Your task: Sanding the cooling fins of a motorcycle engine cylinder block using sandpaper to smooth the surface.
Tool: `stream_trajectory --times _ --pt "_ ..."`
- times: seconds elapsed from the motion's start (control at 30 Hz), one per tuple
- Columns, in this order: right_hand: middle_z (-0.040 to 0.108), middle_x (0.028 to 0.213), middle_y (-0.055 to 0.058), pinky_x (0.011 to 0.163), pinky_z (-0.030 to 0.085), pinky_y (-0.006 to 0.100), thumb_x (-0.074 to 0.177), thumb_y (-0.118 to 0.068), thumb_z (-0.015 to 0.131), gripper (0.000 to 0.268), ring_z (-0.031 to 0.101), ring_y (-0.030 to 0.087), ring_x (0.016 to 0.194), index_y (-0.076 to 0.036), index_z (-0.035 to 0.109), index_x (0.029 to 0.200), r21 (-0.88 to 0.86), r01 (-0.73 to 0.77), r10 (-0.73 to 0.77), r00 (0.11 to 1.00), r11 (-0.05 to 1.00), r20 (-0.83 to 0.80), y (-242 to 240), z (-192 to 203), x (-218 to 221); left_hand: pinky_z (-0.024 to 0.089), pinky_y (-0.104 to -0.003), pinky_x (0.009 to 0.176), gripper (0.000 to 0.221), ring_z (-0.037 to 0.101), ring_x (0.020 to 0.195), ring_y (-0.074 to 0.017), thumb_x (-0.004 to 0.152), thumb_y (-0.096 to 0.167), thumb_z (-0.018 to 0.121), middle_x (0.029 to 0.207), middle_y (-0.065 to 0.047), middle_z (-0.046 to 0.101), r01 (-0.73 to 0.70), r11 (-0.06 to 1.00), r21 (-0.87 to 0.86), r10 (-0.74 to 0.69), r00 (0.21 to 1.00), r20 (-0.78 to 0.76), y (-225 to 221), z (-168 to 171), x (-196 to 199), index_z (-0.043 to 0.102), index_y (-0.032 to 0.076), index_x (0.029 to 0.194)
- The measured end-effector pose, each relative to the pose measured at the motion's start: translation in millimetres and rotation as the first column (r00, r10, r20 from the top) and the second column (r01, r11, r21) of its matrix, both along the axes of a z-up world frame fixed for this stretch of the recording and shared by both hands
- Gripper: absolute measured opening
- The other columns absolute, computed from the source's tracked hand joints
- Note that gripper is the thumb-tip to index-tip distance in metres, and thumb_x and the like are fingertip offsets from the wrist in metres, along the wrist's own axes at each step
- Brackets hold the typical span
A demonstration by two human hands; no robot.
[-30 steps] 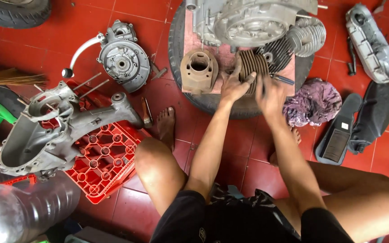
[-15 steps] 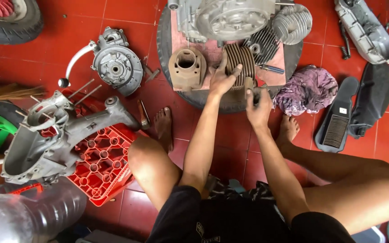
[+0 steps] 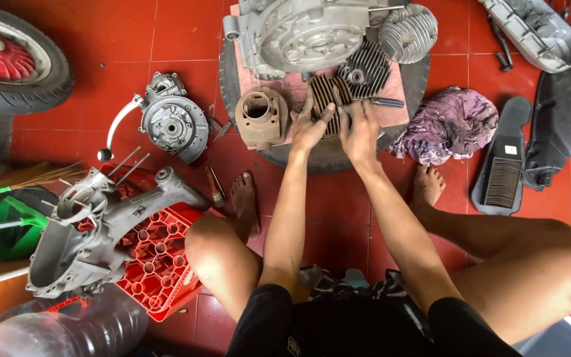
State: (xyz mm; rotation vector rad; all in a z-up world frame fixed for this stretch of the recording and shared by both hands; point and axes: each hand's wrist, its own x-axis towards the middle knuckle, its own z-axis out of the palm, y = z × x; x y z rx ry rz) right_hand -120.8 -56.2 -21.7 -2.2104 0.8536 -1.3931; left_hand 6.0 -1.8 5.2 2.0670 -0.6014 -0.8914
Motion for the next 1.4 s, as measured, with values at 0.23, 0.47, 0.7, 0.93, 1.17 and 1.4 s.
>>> stream_trajectory --times 0.23,0.47,0.7,0.93,1.17,1.4 --pt "0.061 0.095 0.023 0.077 0.056 0.048 0.091 -0.002 0.075 0.016 0.067 0.045 0.089 0.005 0.066 0.102 0.118 0.046 -0.036 0.996 0.992 -0.082 22.8 11.9 -13.3 0.02 -0.059 0.12 0.089 0.018 0.153 -0.0466 0.087 0.075 0.061 0.163 -0.038 0.01 0.004 0.999 0.039 -0.002 0.999 -0.042 2.4 11.2 2.7 0.026 0.039 0.16" --pt "0.058 0.084 0.017 0.071 0.056 0.047 0.095 -0.011 0.073 0.013 0.068 0.043 0.085 -0.002 0.065 0.09 0.205 -0.011 0.04 0.99 0.979 -0.134 17.9 5.4 -13.2 0.017 -0.057 0.122 0.09 0.008 0.155 -0.0462 0.091 0.073 0.058 0.163 -0.038 0.008 0.029 1.0 0.012 -0.028 0.999 -0.041 3.8 14.2 0.7 0.019 0.036 0.163" --pt "0.059 0.089 0.011 0.067 0.06 0.043 0.094 -0.009 0.072 0.008 0.069 0.042 0.079 -0.007 0.065 0.092 0.179 0.003 0.028 0.985 0.984 -0.168 7.0 23.8 -8.1 0.015 -0.065 0.119 0.085 0.01 0.155 -0.042 0.09 0.079 0.055 0.166 -0.033 0.011 0.033 0.991 0.129 -0.032 0.999 -0.006 -2.8 -23.8 14.5 0.015 0.051 0.159" --pt "0.063 0.096 0.021 0.071 0.058 0.049 0.1 -0.019 0.071 0.02 0.07 0.045 0.087 -0.002 0.064 0.095 0.282 0.051 0.006 0.98 0.958 -0.199 35.2 17.7 -37.7 0.021 -0.06 0.12 0.086 0.015 0.154 -0.045 0.09 0.075 0.058 0.165 -0.035 0.011 0.009 0.999 0.041 -0.008 0.999 -0.034 0.1 -0.8 5.5 0.023 0.042 0.161" --pt "0.06 0.089 0.016 0.073 0.057 0.048 0.097 -0.01 0.075 0.012 0.069 0.043 0.086 -0.004 0.065 0.095 0.283 -0.008 0.025 0.998 0.959 -0.056 24.2 45.2 -43.9 0.02 -0.06 0.121 0.093 0.01 0.154 -0.0476 0.09 0.076 0.059 0.163 -0.038 0.008 0.021 1.0 -0.018 -0.022 0.999 -0.032 9.3 9.8 -3.4 0.023 0.031 0.162" --pt "0.063 0.085 0.015 0.075 0.057 0.048 0.095 -0.016 0.078 0.015 0.07 0.04 0.086 -0.006 0.067 0.094 0.261 -0.1 0.121 0.99 0.96 -0.065 -30.6 -4.6 -11.5 0.025 -0.056 0.122 0.09 0.018 0.153 -0.0482 0.088 0.079 0.059 0.164 -0.036 0.011 0.01 0.999 0.05 -0.012 0.999 0.034 0.9 -8.8 5.1 0.022 0.041 0.161"
